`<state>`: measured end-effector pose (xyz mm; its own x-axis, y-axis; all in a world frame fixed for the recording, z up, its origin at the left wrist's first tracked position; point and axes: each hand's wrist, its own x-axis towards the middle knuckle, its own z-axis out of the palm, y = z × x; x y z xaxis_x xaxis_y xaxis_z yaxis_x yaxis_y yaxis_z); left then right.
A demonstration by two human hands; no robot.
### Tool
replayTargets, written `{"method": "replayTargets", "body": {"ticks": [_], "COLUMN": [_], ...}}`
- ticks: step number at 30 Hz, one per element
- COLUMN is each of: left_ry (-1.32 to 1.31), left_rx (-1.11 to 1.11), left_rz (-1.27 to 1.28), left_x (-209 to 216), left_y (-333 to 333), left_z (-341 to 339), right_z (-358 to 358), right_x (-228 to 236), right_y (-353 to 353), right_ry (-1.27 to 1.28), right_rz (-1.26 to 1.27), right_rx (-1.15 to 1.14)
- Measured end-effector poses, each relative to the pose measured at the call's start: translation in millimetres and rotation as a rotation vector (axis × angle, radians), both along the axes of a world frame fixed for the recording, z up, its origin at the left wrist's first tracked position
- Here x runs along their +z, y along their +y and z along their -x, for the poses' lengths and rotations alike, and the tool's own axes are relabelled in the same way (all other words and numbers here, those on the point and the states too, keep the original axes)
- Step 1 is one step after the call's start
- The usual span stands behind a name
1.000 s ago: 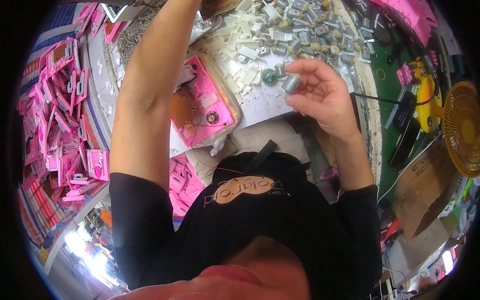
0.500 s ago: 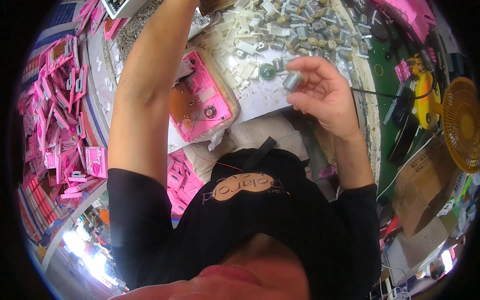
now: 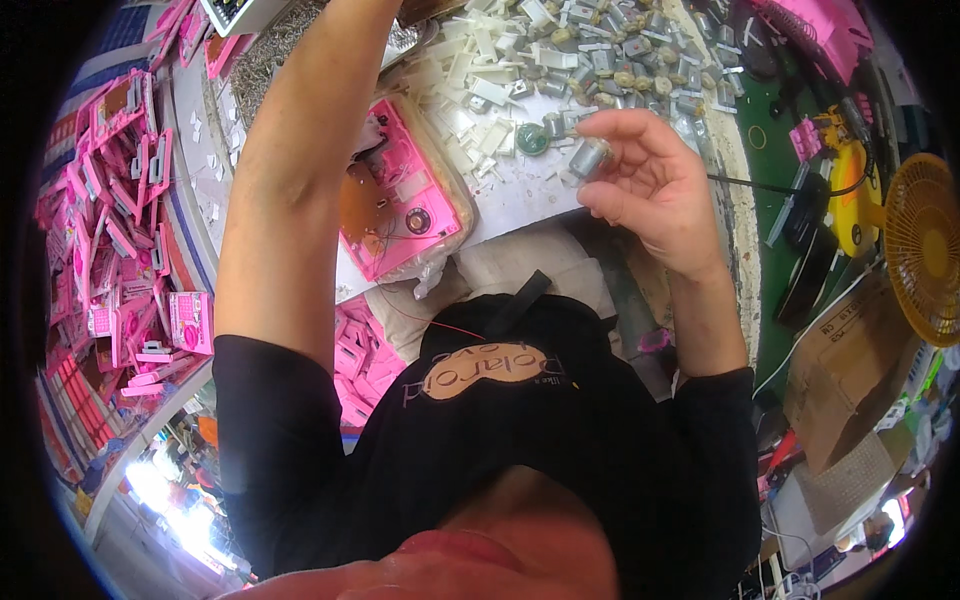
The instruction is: Assembling the internal components and housing of a pink electronic toy or device using a soldering iron and screwdriver.
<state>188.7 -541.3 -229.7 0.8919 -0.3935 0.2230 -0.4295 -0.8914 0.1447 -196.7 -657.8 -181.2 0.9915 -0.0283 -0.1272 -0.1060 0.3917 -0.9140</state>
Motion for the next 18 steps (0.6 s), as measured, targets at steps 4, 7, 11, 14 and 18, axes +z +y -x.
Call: {"method": "replayTargets", "body": {"ticks": [4, 7, 11, 14, 18], "left_ry": [-0.075, -0.109, -0.132, -0.118, -0.165], "left_rx": [-0.031, -0.064, -0.068, -0.094, -0.185], "left_rz": [-0.021, -0.045, -0.033, -0.041, 0.074], "left_x": [-10, -9, -7, -6, 7], "left_y": [1, -1, 2, 6, 16], "left_z": [0, 7, 10, 12, 31], "right_z": [1, 2, 1, -1, -1], "right_x": [-2, -1, 0, -1, 0], "right_y": [0, 1, 1, 1, 3], "right_ry": [-0.009, -0.005, -0.006, 0.002, 0.014], "right_rz": [0.007, 0.012, 0.023, 0.031, 0.017], "right_rx": [0.003, -0.007, 0.001, 0.022, 0.023]}}
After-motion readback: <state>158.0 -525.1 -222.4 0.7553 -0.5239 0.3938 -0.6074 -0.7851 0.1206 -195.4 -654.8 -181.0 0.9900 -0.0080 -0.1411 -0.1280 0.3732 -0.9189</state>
